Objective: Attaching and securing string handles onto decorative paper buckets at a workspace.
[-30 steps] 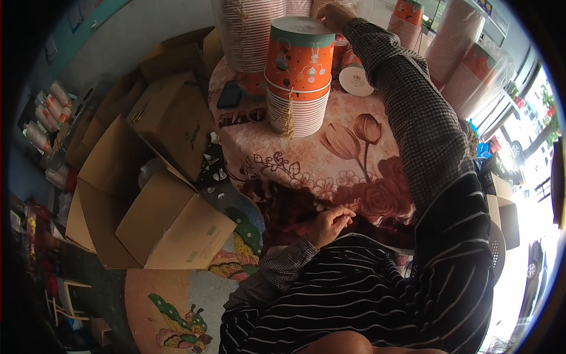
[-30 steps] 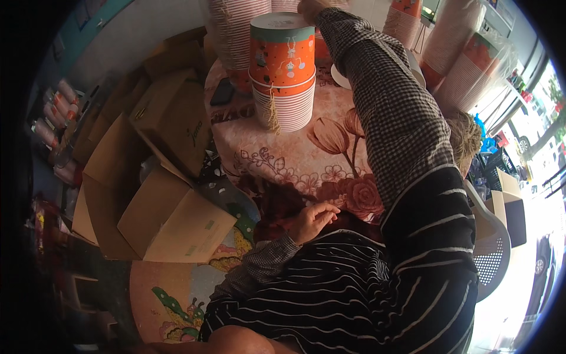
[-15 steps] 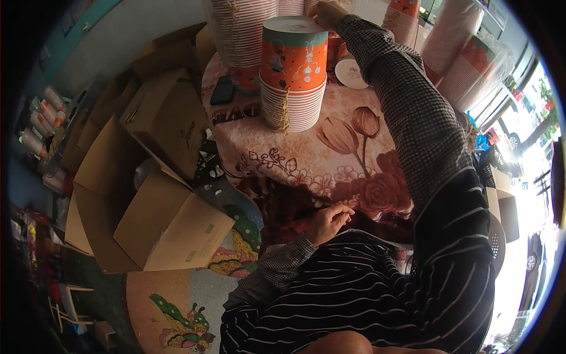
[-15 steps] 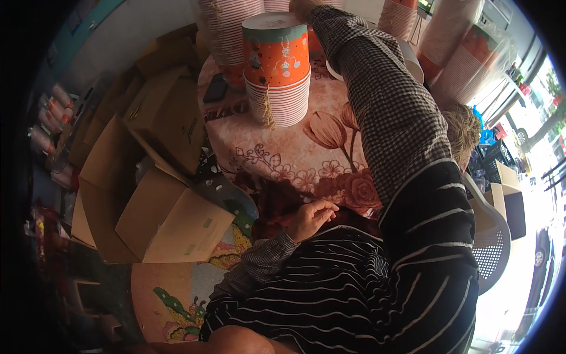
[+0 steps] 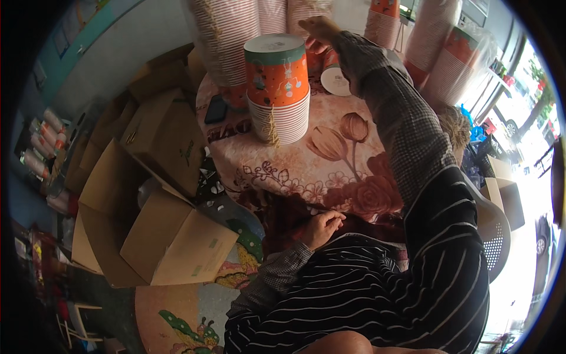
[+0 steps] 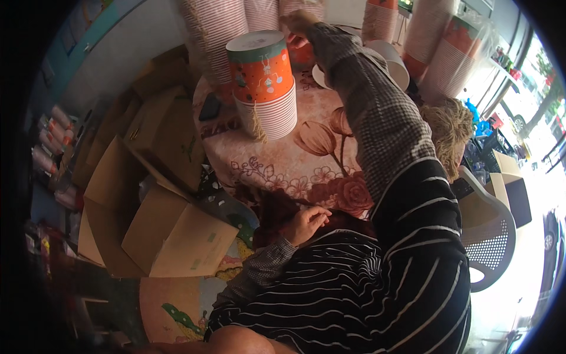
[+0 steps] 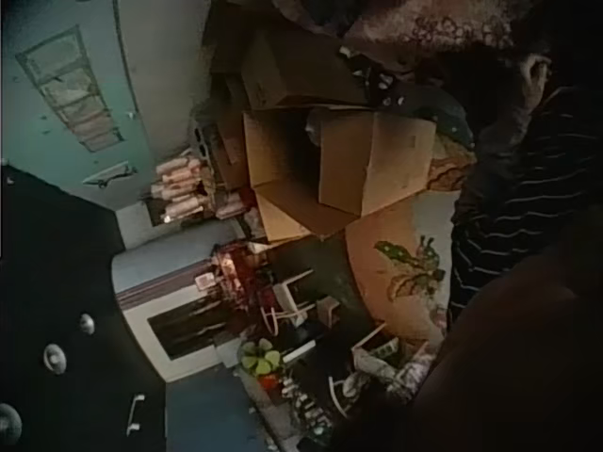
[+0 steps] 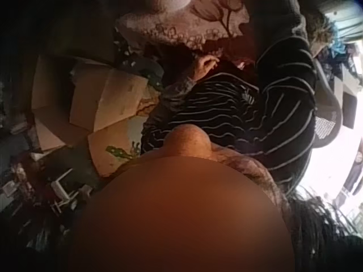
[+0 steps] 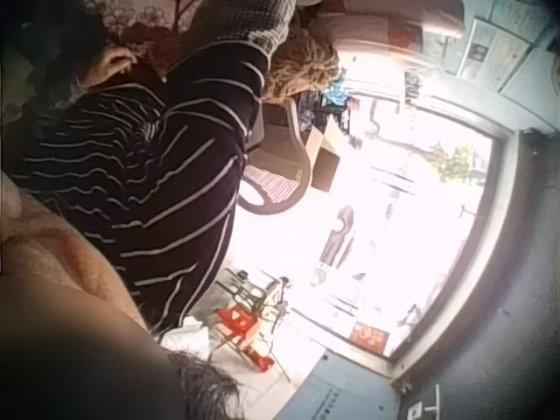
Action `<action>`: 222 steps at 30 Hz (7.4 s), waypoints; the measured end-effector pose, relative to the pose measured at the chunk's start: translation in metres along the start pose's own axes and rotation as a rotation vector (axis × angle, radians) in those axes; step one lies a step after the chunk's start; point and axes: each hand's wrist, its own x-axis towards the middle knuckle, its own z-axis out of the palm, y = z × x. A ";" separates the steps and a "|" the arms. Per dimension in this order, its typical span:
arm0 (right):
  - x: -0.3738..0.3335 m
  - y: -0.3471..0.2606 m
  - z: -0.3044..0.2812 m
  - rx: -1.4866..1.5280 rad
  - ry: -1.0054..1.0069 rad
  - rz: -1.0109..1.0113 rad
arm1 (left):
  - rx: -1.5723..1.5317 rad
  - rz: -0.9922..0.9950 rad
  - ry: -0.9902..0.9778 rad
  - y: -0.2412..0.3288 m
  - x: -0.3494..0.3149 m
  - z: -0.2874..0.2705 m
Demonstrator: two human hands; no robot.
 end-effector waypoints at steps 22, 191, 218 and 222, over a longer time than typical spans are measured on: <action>-0.131 0.349 -0.086 0.072 0.069 0.175 | -0.077 0.048 0.218 0.081 0.135 -0.015; -0.233 0.239 -0.088 0.325 0.326 -0.168 | 0.765 0.655 0.188 0.135 0.307 0.059; -0.231 0.255 -0.091 0.362 0.339 -0.217 | 0.562 0.674 0.303 0.128 0.303 0.058; -0.229 0.248 -0.075 0.347 0.346 -0.339 | 0.568 0.672 0.278 0.126 0.302 0.059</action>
